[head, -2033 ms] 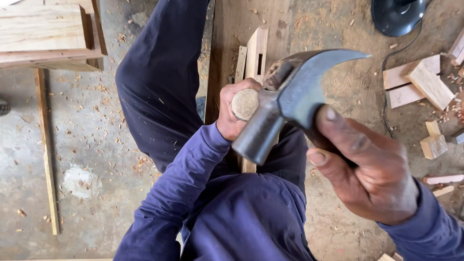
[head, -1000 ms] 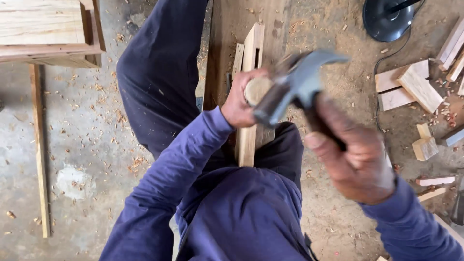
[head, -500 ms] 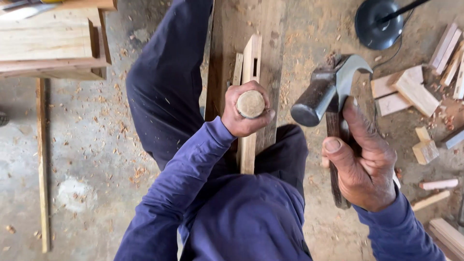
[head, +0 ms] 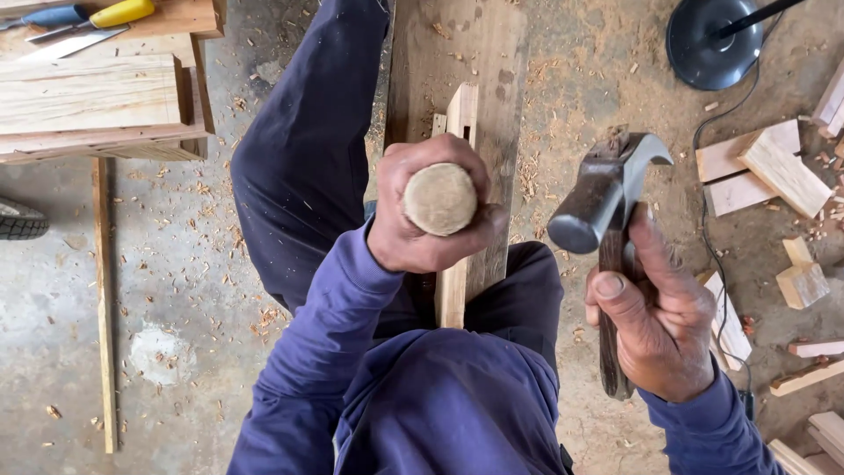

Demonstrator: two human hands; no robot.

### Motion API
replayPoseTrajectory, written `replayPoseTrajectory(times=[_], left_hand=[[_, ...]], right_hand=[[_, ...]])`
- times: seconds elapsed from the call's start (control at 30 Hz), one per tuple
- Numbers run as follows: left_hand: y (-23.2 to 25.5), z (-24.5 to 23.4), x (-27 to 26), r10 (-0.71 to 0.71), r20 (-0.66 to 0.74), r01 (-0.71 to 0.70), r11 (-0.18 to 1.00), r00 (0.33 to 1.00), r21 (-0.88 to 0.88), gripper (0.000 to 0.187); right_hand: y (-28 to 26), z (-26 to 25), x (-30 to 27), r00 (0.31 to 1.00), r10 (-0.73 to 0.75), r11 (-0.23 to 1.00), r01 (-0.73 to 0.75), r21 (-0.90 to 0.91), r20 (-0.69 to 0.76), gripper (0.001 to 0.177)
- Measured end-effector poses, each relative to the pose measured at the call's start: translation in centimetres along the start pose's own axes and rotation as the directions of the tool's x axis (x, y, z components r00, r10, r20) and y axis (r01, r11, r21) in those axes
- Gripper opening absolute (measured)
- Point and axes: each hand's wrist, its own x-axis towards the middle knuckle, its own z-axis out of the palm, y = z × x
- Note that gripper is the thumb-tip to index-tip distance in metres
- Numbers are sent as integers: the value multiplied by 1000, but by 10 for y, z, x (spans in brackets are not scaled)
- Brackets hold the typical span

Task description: The person uses a chisel and hammer to carve a rectangular slot into a piece of wood. They repeatedly strike the chisel to remove wood chips and deepen the cut.

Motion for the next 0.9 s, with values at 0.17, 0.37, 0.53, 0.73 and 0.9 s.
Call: replayPoseTrajectory(times=[0.17,0.37,0.53,0.73,0.9], left_hand=[[-21,6,-21,-103,-10,101,988,995,-116,23],[-38,12,-37,-164,3,163,978,987,-127,20],[-51,16,-41,-179,15,180,975,984,-130,21],[-74,21,-45,-170,59,178,970,984,-167,24],[-82,30,-47,-77,126,87,994,989,-73,31]], right_hand=[[2,0,6,997,65,998,-65,1,-29,64],[9,7,6,997,80,997,-80,-5,1,63],[11,9,6,997,72,997,-72,7,33,62],[7,12,8,997,73,992,-70,-108,23,60],[-23,17,16,990,-106,960,127,-251,96,59]])
